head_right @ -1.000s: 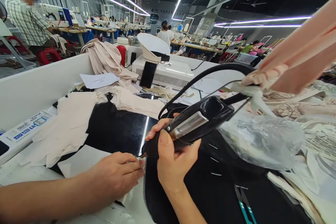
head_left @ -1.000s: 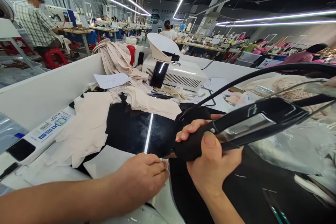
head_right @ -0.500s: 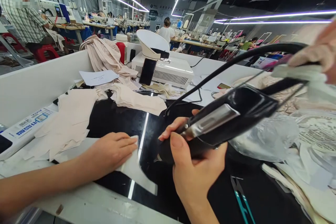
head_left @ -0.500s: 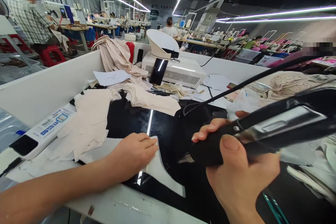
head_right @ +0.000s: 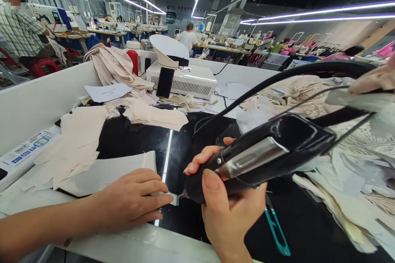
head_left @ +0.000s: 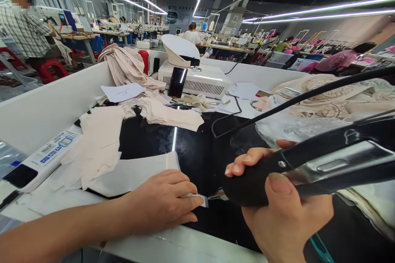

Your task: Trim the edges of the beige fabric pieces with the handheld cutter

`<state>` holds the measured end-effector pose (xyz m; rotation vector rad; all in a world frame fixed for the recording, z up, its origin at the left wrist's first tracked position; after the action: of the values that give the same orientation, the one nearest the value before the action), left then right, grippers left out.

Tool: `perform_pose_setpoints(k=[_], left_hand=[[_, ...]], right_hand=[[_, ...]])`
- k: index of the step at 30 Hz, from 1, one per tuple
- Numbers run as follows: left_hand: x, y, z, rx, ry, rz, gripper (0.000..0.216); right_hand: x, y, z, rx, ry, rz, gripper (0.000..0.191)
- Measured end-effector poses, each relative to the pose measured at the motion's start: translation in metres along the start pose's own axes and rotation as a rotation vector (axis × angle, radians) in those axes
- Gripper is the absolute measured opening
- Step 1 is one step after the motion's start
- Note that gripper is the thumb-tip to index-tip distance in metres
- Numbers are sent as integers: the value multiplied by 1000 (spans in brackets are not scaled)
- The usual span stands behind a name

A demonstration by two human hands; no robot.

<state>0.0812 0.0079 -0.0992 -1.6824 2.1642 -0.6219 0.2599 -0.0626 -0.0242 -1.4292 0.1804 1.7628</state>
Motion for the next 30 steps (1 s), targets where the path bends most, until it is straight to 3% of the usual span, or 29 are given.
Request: perform_pose_setpoints(k=[16,30], left_hand=[[3,9,8,-36,-40,-33,19],[3,8,5,26,-45,-23,21]], right_hand=[[4,6,1,8,-8,0,47],[3,6,4,51,-22,-17,47]])
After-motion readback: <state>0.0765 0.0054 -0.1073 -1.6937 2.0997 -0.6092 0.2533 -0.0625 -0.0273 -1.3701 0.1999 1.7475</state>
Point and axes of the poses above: each hand's wrist, its own y-axis away from the middle knuckle, its own z-axis out of the palm, x = y × z, the point moved 2 cm from there along -y, towards the middle knuckle, and after that the axes turned 14 degrees about z, right-handed, at the moved point
